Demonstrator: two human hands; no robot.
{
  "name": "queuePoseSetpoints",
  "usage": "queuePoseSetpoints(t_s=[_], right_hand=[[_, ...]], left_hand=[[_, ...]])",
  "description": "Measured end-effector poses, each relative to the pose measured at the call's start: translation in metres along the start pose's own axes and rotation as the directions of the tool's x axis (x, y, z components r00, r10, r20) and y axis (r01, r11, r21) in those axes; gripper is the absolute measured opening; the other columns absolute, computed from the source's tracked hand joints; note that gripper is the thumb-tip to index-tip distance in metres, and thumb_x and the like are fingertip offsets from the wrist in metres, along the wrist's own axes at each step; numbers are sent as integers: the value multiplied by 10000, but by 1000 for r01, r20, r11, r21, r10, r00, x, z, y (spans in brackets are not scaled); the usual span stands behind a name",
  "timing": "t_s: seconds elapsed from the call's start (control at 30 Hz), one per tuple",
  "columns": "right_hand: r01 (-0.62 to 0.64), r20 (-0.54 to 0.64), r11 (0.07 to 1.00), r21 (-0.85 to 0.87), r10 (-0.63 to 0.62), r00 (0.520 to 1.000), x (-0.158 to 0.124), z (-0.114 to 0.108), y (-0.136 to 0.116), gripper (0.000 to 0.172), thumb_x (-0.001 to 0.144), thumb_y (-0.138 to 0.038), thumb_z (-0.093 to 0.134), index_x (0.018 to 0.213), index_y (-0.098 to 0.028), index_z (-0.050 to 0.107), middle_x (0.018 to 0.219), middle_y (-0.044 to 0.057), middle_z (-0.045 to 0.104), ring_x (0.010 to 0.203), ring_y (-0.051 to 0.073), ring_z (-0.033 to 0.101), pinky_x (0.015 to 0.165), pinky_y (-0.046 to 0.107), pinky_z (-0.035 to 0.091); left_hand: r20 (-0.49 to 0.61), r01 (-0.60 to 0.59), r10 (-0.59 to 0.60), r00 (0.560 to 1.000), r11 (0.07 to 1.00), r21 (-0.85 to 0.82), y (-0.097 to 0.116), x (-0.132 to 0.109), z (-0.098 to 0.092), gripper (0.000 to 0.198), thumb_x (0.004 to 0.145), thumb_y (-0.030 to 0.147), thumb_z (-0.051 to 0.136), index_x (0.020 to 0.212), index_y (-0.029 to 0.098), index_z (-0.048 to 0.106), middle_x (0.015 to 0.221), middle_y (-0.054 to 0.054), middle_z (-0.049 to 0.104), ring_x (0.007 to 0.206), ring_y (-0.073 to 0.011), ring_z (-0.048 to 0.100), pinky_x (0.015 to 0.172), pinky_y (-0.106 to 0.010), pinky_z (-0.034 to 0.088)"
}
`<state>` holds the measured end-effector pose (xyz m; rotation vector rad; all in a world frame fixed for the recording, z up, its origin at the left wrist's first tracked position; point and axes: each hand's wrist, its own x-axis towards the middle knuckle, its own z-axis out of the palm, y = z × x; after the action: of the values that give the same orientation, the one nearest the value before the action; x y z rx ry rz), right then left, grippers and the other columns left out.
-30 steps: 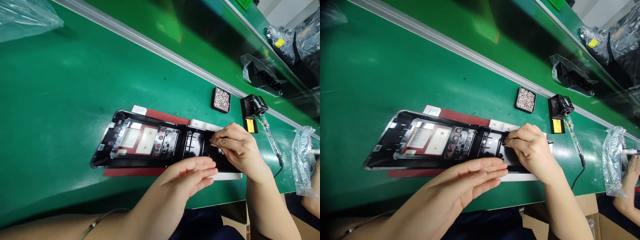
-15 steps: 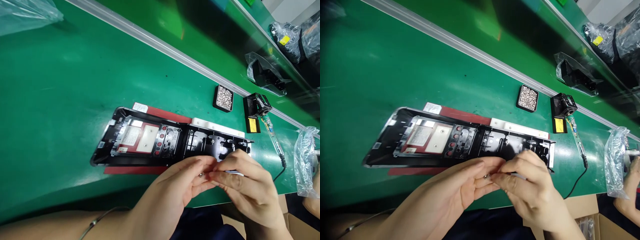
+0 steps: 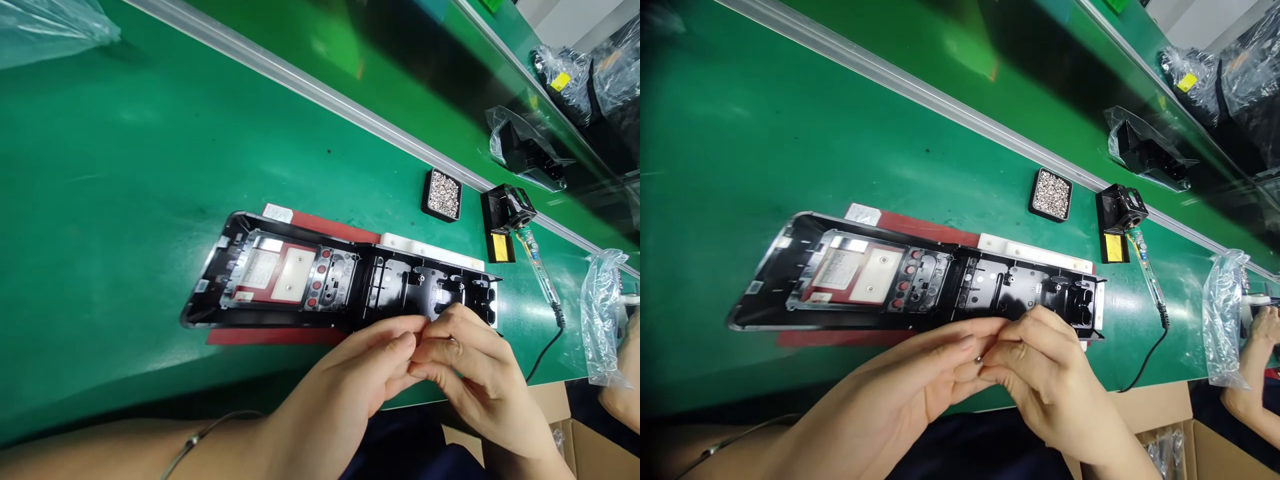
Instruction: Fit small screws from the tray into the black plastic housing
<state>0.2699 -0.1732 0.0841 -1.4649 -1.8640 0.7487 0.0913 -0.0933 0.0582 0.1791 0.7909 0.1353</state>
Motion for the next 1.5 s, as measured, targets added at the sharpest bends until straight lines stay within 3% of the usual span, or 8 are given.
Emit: queuePoseSetpoints(t_s=[0.2, 0.37, 0.5, 0.77, 1.0, 1.2, 1.33, 1.5], right_hand=[[-11, 3, 1000, 0, 11, 1000, -3, 3, -5, 94, 1095, -1, 556, 1111, -72, 617, 1089, 66, 595, 967, 120, 485, 854, 236, 415], [-9, -88, 999, -48, 4, 996, -2, -4, 5, 147, 1066, 42, 561, 1136, -83, 595, 1077, 49, 621, 976, 96, 580, 876, 222, 483], [-19, -93, 990, -139, 6, 996, 3, -7, 23, 122, 1083, 14, 602, 1115, -104, 604, 1023, 9, 627, 915, 67, 566, 800, 199, 464], [40, -100, 979, -201, -61, 993, 7, 1, 35, 107, 1070, 22, 609, 1105, -79, 606, 1063, 50, 582, 996, 107, 516, 885, 243, 417], [65, -113, 960, -271, -99, 989, 4, -1, 38, 216, 1007, 52, 689, 1160, -99, 675, 1063, 53, 577, 982, 120, 509, 865, 265, 406], [124, -122, 887, -444, -197, 973, -1, 4, 41, 298, 995, 55, 695, 1252, -93, 662, 1064, 76, 579, 969, 152, 504, 831, 289, 395], [115, -126, 893, -435, -187, 974, -2, 5, 45, 292, 1004, 48, 687, 1259, -92, 662, 1061, 70, 573, 976, 148, 497, 837, 288, 395], [84, -176, 940, -330, -149, 973, -6, -3, 35, 208, 1046, -56, 717, 1248, -77, 673, 1081, 83, 546, 1005, 136, 526, 860, 263, 420]], left_hand=[[8, -18, 18, 1000, 998, 57, -4, 2, -5, 801, 587, 735, 986, 1201, 258, 794, 1340, -91, 741, 1365, -358, 641, 1140, -422, 583], [62, 48, -54, 997, 994, 95, -10, -1, 2, 523, 701, 606, 913, 1019, 206, 804, 1178, -94, 797, 1189, -347, 742, 1100, -448, 609], [90, 126, -147, 985, 972, 200, -14, -7, 1, 322, 875, 455, 765, 1032, 176, 790, 1112, -117, 809, 1150, -320, 766, 1023, -401, 620], [52, 136, -151, 987, 964, 227, -13, 0, 1, 374, 708, 498, 794, 921, 190, 793, 1036, -114, 817, 1098, -350, 780, 991, -439, 628], [86, 90, -109, 990, 975, 206, -14, -3, 3, 270, 840, 428, 761, 972, 197, 804, 1068, -112, 813, 1102, -325, 779, 990, -414, 629], [68, 75, -86, 994, 985, 154, -15, 0, 2, 444, 777, 529, 846, 1056, 189, 788, 1128, -148, 794, 1198, -386, 740, 1096, -504, 598], [113, 6, -15, 993, 997, 73, -19, 4, 3, 608, 807, 597, 860, 1247, 193, 748, 1196, -163, 776, 1321, -409, 676, 1193, -551, 535], [133, 3, -9, 991, 999, 48, -23, 8, -1, 662, 850, 639, 824, 1318, 183, 720, 1256, -175, 759, 1364, -417, 644, 1232, -572, 498]])
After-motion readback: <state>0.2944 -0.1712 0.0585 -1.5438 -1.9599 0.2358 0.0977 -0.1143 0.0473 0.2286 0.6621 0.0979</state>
